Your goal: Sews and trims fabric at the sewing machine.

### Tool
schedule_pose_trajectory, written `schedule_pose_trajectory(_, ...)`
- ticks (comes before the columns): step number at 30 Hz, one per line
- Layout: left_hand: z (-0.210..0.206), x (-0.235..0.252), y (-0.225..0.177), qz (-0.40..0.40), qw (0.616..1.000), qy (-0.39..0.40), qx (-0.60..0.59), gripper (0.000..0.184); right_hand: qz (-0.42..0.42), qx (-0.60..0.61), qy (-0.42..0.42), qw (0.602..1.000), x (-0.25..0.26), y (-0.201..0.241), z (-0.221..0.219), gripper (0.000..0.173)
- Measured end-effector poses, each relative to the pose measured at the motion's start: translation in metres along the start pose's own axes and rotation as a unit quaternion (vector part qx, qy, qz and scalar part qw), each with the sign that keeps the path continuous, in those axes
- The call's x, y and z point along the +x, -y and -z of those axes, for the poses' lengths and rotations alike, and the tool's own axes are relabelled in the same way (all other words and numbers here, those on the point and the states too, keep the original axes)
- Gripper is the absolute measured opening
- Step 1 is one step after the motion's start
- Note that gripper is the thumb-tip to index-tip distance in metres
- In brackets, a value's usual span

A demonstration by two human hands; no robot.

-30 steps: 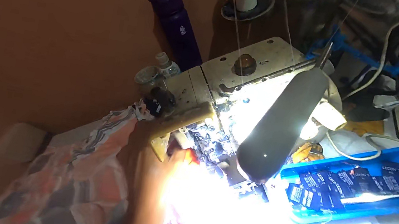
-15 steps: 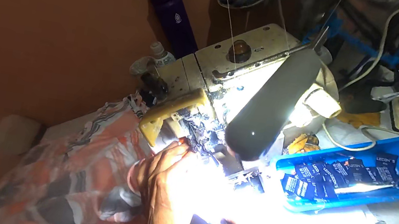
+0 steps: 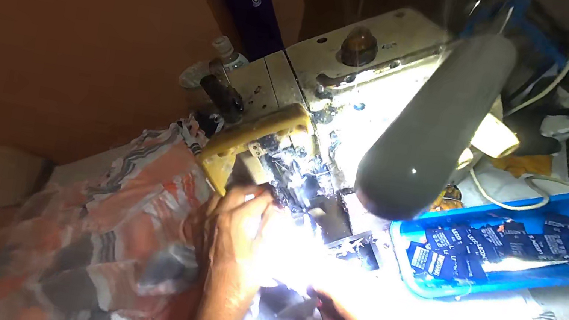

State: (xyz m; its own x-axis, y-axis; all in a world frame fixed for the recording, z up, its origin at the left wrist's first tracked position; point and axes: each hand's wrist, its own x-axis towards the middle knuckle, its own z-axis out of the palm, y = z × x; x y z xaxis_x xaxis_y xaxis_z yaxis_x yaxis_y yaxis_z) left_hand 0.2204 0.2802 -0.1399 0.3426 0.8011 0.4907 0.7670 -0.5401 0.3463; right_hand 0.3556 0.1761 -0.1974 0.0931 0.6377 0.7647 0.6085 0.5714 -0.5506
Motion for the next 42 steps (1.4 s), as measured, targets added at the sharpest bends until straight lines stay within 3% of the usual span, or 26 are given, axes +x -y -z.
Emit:
schedule_pose_trajectory(6, 0.0, 0.01, 0.009, 0.029, 0.999, 0.006, -0.017, 0.029, -0.042, 0.061, -0.012, 0.997, 0.011, -0.002, -0.013, 0.022)
schedule_pose_trajectory(16, -0.001, 0.027, 0.025, 0.094, 0.995, 0.026, -0.023, 0.03, -0.049, 0.05, 0.014, 0.997, 0.015, 0.001, -0.014, 0.021)
schedule_pose_trajectory(19, -0.001, 0.028, 0.03, 0.134, 0.989, -0.006, -0.058, 0.023, -0.045, 0.064, 0.005, 0.997, 0.011, 0.01, -0.005, 0.022)
schedule_pose_trajectory(21, 0.001, 0.013, 0.028, 0.141, 0.985, -0.067, -0.069, 0.026, -0.082, 0.064, 0.007, 0.995, 0.008, 0.017, 0.007, 0.021)
schedule_pose_trajectory(24, 0.008, -0.031, 0.024, 0.129, 0.978, -0.136, -0.088, 0.035, -0.15, 0.041, 0.053, 0.986, 0.009, 0.025, 0.026, 0.05)
schedule_pose_trajectory(25, 0.012, -0.046, 0.022, 0.123, 0.978, -0.147, -0.087, 0.037, -0.145, 0.016, 0.057, 0.988, 0.011, 0.026, 0.029, 0.051)
schedule_pose_trajectory(28, 0.017, -0.076, 0.02, 0.08, 0.981, -0.15, -0.096, 0.041, -0.087, -0.118, 0.035, 0.989, 0.019, 0.025, 0.028, 0.035)
schedule_pose_trajectory(33, 0.016, -0.078, 0.021, 0.028, 0.982, -0.178, -0.055, 0.04, -0.023, -0.262, 0.013, 0.965, 0.035, 0.014, 0.015, 0.03)
schedule_pose_trajectory(40, 0.019, -0.073, 0.017, -0.005, 0.983, -0.178, -0.044, 0.024, -0.01, -0.314, 0.115, 0.942, 0.061, 0.026, -0.011, 0.014)
schedule_pose_trajectory(42, 0.021, -0.078, 0.017, -0.014, 0.983, -0.171, -0.062, 0.022, 0.002, -0.309, 0.11, 0.945, 0.066, 0.025, -0.022, 0.012)
